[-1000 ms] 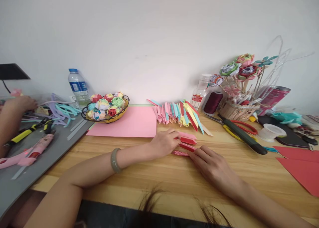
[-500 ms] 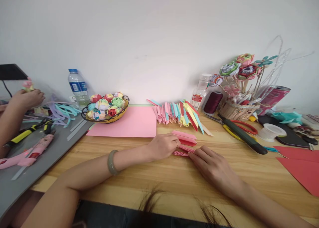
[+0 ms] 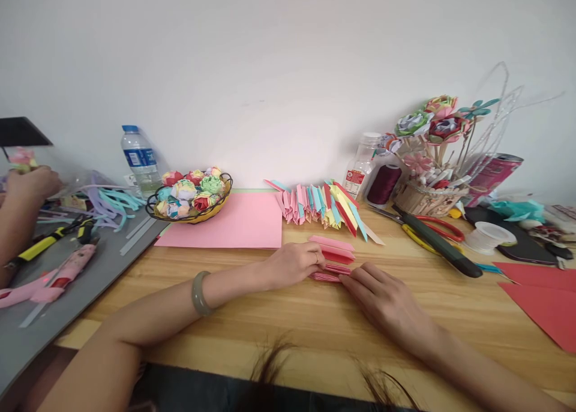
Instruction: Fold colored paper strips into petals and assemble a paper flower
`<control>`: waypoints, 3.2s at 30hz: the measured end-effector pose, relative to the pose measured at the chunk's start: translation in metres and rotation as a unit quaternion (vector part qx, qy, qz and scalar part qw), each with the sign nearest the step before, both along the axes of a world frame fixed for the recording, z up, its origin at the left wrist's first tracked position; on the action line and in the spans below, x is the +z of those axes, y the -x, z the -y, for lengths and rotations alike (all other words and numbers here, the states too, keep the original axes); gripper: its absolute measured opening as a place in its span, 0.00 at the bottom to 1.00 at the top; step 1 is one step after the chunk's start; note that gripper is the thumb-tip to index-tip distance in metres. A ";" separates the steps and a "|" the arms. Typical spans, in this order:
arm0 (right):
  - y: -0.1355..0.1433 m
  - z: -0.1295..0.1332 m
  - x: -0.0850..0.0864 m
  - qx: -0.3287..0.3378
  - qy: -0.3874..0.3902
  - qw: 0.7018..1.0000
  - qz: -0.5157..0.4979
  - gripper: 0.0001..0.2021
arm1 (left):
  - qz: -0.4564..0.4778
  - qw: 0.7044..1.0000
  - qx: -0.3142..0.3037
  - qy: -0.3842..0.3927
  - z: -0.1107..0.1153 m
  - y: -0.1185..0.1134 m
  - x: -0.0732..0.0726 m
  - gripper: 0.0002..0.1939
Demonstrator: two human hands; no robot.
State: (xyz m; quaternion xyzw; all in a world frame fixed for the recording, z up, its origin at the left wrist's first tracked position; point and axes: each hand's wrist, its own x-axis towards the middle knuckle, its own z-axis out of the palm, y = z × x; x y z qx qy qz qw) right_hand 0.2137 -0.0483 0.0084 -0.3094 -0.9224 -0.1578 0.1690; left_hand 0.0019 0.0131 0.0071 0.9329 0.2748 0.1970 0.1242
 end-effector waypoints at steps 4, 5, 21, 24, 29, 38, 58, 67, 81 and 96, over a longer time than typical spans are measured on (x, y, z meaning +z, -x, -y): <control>0.001 -0.001 0.001 0.001 -0.018 1.000 0.002 0.15 | 0.056 0.998 -0.013 0.031 -0.002 -0.001 -0.002 0.08; 0.001 -0.001 0.000 0.002 -0.023 1.000 0.005 0.15 | 0.065 0.997 -0.015 0.044 -0.003 -0.002 -0.002 0.08; 0.002 -0.018 -0.001 0.023 -0.054 0.998 0.021 0.18 | -0.016 0.993 0.040 0.107 0.004 -0.007 0.012 0.09; 0.001 -0.017 -0.001 0.022 -0.071 0.997 0.022 0.18 | -0.007 0.989 0.042 0.141 0.002 -0.006 0.013 0.12; 0.001 -0.018 -0.004 0.016 -0.073 0.997 0.010 0.13 | 0.009 0.981 0.011 0.195 -0.004 -0.005 0.018 0.09; 0.001 -0.017 -0.010 0.004 -0.047 0.999 0.001 0.10 | 0.014 0.981 -0.025 0.191 -0.013 -0.003 0.016 0.10; -0.001 -0.013 -0.004 0.015 -0.069 0.998 0.001 0.10 | -0.024 0.996 0.010 0.079 -0.009 -0.006 0.014 0.11; 0.005 -0.018 -0.007 -0.001 0.052 0.998 -0.023 0.10 | 0.028 0.976 0.041 0.213 -0.007 -0.006 0.019 0.10; 0.001 -0.022 -0.011 -0.032 0.121 0.987 -0.099 0.10 | -0.038 0.999 0.031 0.021 0.013 -0.005 0.006 0.14; 0.007 -0.021 -0.012 -0.058 0.101 0.993 -0.028 0.17 | -0.105 0.988 0.078 -0.078 0.019 -0.005 0.000 0.15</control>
